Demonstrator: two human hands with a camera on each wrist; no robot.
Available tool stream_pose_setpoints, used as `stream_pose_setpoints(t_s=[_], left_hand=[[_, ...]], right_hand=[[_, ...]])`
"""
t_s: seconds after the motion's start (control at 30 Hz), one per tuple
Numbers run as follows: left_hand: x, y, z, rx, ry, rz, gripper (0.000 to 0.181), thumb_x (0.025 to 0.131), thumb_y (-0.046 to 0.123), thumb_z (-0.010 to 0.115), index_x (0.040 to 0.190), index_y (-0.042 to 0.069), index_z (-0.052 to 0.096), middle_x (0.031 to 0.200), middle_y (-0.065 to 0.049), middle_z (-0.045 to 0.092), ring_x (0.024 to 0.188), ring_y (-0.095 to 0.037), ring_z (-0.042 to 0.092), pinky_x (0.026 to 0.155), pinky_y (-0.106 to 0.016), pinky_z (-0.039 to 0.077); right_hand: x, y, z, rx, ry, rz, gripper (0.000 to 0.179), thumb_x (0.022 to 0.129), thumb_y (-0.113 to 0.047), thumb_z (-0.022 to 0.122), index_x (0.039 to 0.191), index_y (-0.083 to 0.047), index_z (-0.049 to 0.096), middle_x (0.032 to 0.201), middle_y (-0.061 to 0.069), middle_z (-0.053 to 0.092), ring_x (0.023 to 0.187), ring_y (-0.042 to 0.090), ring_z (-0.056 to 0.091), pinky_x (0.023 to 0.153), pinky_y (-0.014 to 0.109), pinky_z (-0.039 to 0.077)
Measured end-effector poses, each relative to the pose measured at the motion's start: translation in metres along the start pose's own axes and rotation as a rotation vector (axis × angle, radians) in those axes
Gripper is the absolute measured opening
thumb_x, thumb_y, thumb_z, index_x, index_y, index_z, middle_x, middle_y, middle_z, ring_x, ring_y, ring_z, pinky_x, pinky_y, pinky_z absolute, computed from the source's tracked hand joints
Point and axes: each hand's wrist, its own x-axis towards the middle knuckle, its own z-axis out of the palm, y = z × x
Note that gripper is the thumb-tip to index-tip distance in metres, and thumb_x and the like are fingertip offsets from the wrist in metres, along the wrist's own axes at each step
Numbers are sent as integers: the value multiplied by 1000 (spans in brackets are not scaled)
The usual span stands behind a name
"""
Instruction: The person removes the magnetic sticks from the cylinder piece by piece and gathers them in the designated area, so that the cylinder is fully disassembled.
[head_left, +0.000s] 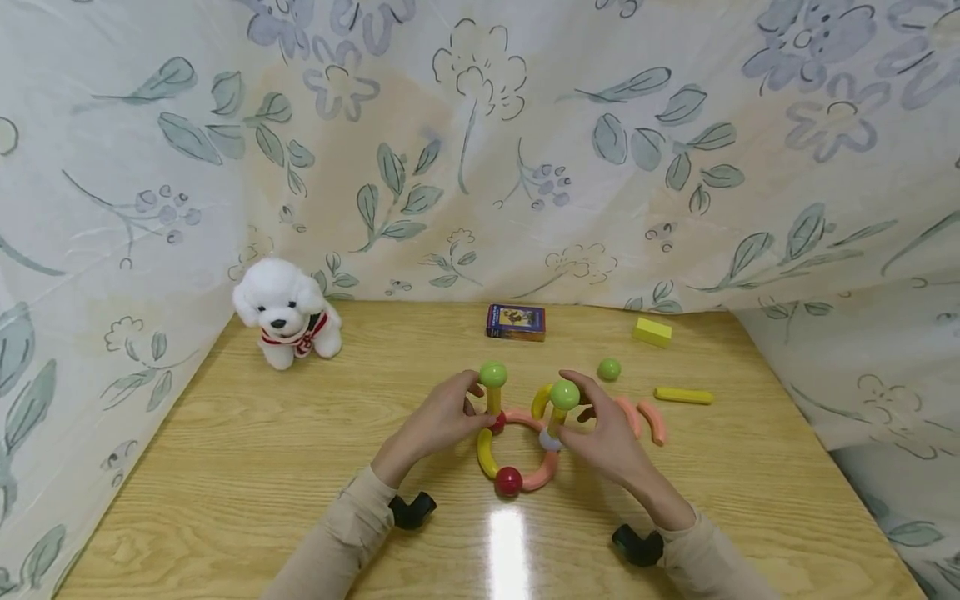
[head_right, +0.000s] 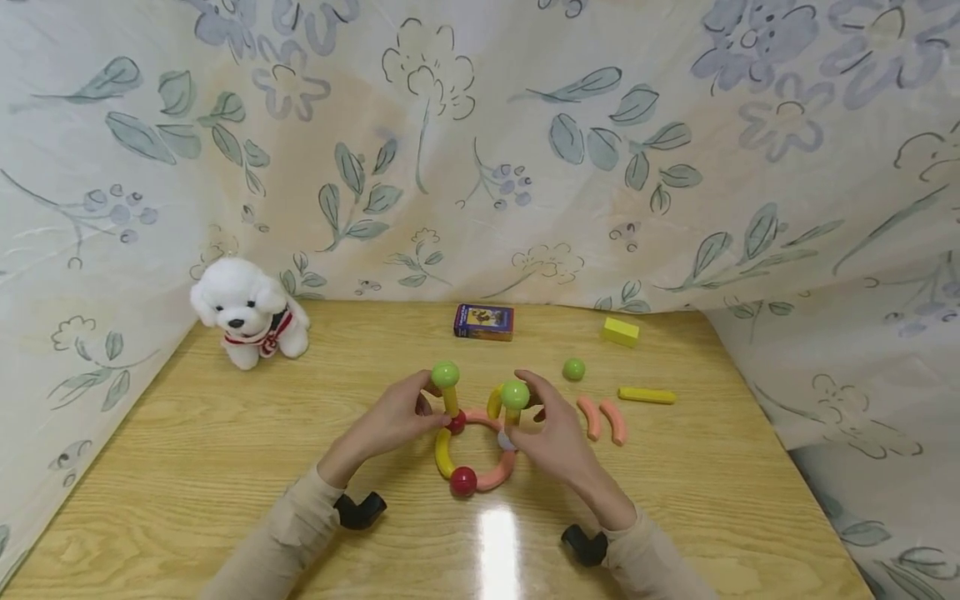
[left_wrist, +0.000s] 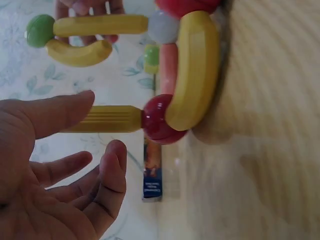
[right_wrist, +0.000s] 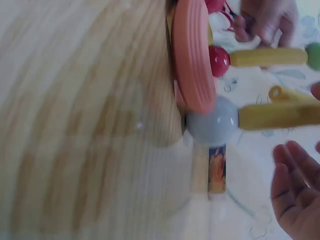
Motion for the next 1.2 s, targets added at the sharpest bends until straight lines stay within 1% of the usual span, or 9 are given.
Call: stream_pose_setpoints(t_s=[0.1, 0.27, 0.4, 0.5, 0.57, 0.7, 0.83, 1.1, 1.2], left_hand=[[-4, -6, 0, 8, 5, -9, 53, 88, 16, 72, 134, 3, 49, 122, -16, 60, 83, -13, 59, 68, -25, 51], [-5, -5, 0, 5, 38, 24, 52, 88, 14, 70, 135, 5, 50, 122, -15, 61, 85, -13, 57, 69, -24, 49], [-2, -1, 1, -17, 40, 41, 50, 87, 14, 70, 132, 4, 51, 122, -15, 60, 87, -15, 58, 69, -25, 50], [2, 1, 4, -12, 23, 53, 44, 89, 15, 69, 129, 6, 54, 118, -11, 63, 90, -16, 60, 70, -26, 51], [5, 1, 7, -9, 3, 50, 35, 90, 16, 67, 123, 8, 58, 111, -9, 66, 90, -17, 62, 71, -26, 52], [7, -1, 12, 15, -25, 49, 17, 93, 16, 65, 108, 8, 63, 98, -7, 70, 86, -15, 63, 70, -24, 53], [5, -3, 14, 29, -19, 73, 10, 93, 16, 65, 99, 8, 65, 92, -5, 71, 83, -13, 64, 69, -22, 52], [-2, -1, 14, 14, -22, 104, 8, 92, 19, 68, 91, 11, 68, 84, -1, 73, 79, -12, 66, 70, -21, 52], [-3, -1, 14, 19, -19, 102, 7, 92, 19, 68, 91, 12, 68, 84, 0, 73, 79, -12, 65, 69, -22, 52]], right_hand=[[-1, 4, -5, 11, -20, -23, 70, 77, 4, 65, 142, -15, 47, 115, 6, 64, 100, 18, 56, 82, 30, 49], [0, 5, -13, 93, 2, -39, 64, 78, 13, 53, 138, -9, 51, 118, 11, 62, 100, 3, 53, 79, 25, 49], [-2, 1, -14, 87, 27, -30, 53, 88, 0, 63, 138, -13, 51, 117, 7, 61, 100, 2, 54, 80, 24, 49], [-1, -3, -9, 22, 56, -46, 54, 87, -17, 74, 136, -13, 52, 111, 2, 65, 97, 11, 58, 80, 27, 50], [0, -5, -4, -12, 70, -59, 56, 85, -21, 77, 135, -13, 53, 105, 1, 66, 92, 16, 60, 78, 28, 51], [2, -6, 1, -15, 93, -100, 55, 82, -10, 77, 133, -9, 55, 101, 4, 69, 84, 17, 63, 74, 32, 54], [3, -7, 2, 8, 104, -133, 57, 80, 1, 74, 133, -6, 54, 105, 9, 70, 83, 12, 64, 73, 33, 57], [10, -10, -2, -16, 73, -136, 73, 79, 3, 73, 144, -10, 42, 104, 13, 70, 82, 19, 68, 75, 41, 58], [12, -14, -3, -54, 61, -136, 80, 79, -1, 76, 147, -12, 37, 106, 12, 70, 84, 19, 66, 76, 37, 57]])
